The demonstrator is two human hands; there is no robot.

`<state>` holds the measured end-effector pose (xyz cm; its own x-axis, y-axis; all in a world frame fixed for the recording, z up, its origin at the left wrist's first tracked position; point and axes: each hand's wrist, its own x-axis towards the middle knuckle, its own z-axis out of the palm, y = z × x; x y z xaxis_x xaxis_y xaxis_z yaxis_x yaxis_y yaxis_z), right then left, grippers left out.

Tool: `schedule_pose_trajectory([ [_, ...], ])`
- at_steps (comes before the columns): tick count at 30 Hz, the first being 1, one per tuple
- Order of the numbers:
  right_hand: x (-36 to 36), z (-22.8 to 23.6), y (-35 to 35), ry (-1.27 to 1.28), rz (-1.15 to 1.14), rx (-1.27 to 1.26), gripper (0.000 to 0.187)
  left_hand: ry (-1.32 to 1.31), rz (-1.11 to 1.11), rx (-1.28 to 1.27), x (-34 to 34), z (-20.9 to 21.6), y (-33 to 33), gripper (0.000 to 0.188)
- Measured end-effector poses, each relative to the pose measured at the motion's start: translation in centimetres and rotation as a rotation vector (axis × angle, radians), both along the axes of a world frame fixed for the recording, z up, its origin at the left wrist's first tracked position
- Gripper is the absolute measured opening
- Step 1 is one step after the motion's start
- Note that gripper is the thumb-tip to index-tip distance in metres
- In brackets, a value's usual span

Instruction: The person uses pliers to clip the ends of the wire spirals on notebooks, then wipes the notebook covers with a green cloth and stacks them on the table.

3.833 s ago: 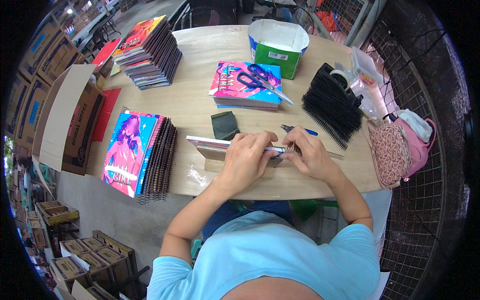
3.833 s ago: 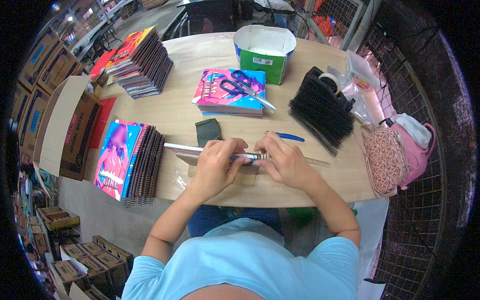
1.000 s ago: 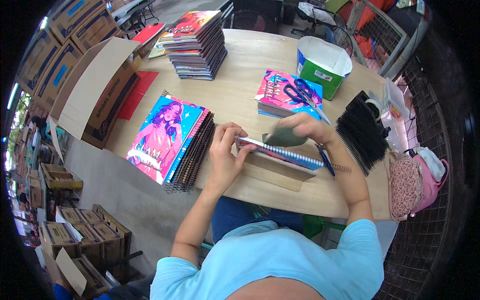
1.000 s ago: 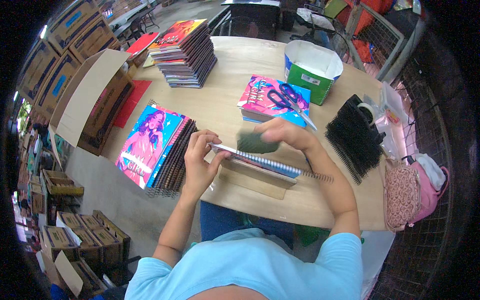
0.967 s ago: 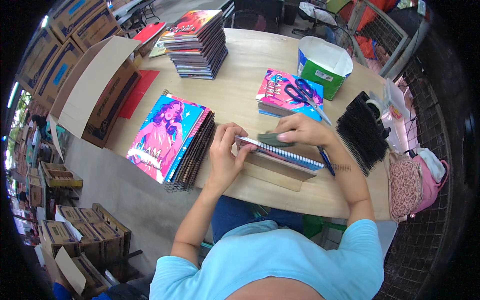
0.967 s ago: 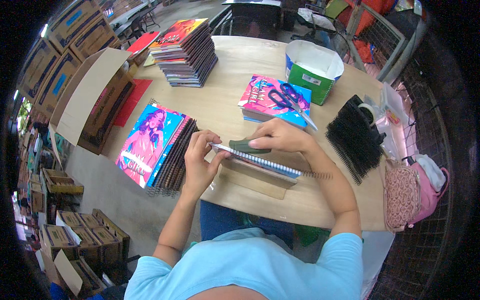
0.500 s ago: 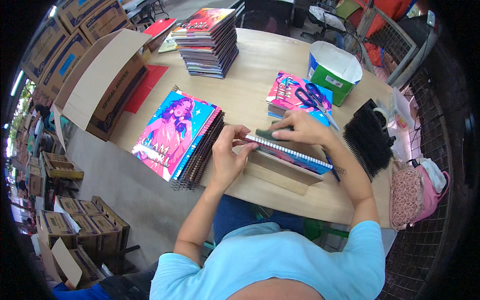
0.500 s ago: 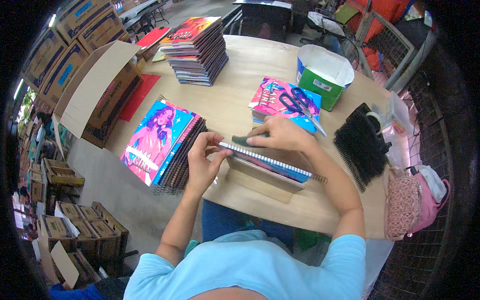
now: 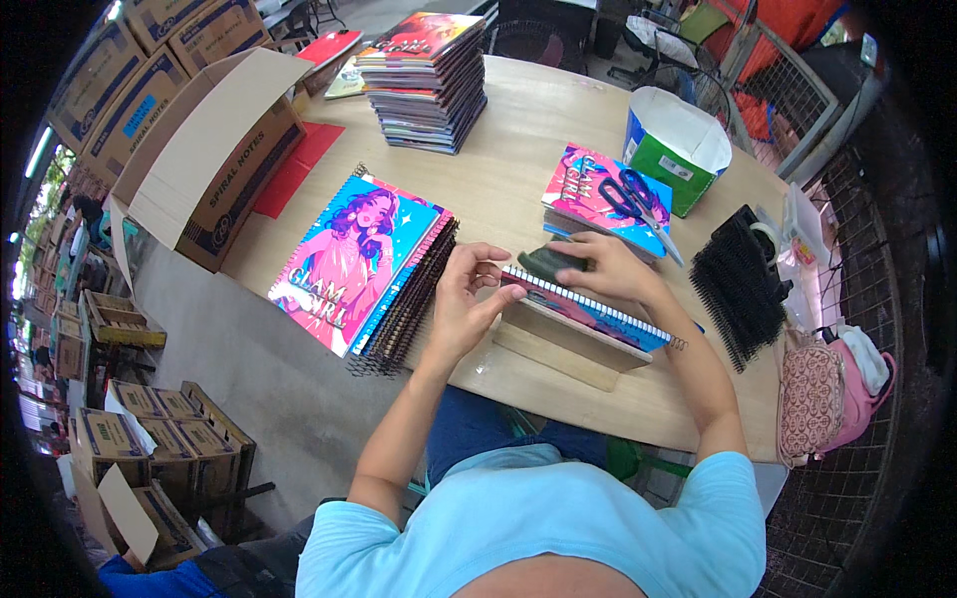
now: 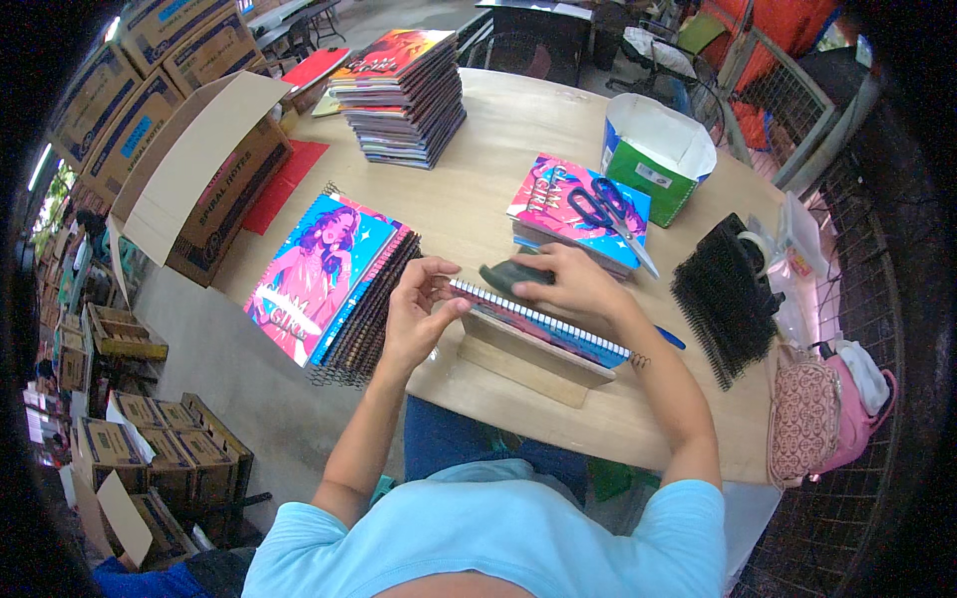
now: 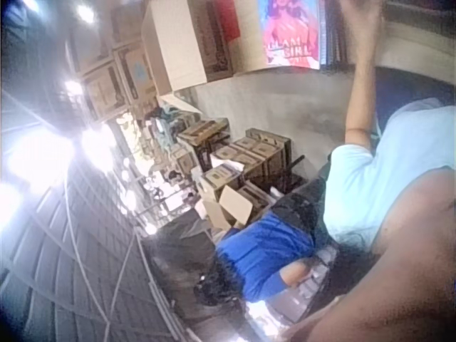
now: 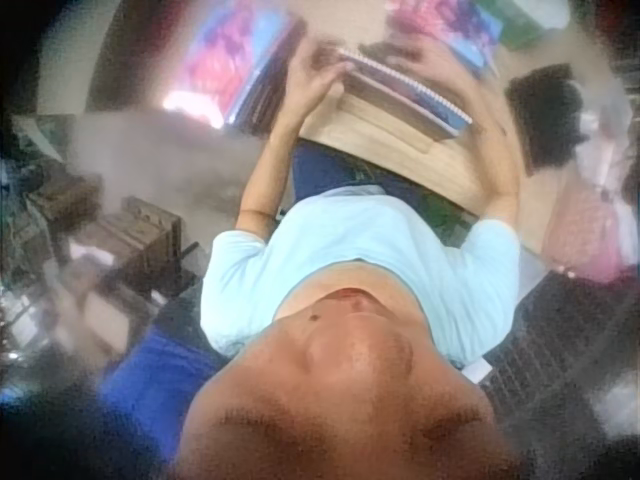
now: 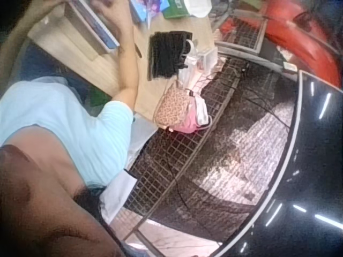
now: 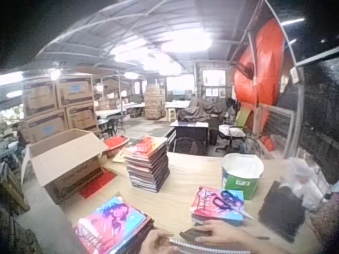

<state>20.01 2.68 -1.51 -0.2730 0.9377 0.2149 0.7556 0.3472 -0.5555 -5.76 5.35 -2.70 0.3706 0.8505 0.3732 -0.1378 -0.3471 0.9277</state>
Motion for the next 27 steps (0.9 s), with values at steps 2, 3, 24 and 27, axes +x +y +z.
schedule_pose_trajectory([
  [2,1.6,-0.5,-4.0,0.051,-0.202,0.148,0.048,0.01,-0.003,0.068,0.1,-0.2,0.1,0.024],
  [3,2.9,-1.2,-6.3,0.046,-0.425,0.025,0.047,-0.051,-0.04,-0.037,0.3,-0.4,0.1,0.024],
  [24,-6.0,15.5,-2.3,-0.843,0.365,0.818,0.032,-0.42,-0.241,-0.435,1.8,0.0,0.0,0.048],
  [27,-6.7,15.5,-0.8,-0.855,0.503,0.824,0.022,-0.427,-0.243,-0.428,1.8,-0.4,0.2,0.05],
])
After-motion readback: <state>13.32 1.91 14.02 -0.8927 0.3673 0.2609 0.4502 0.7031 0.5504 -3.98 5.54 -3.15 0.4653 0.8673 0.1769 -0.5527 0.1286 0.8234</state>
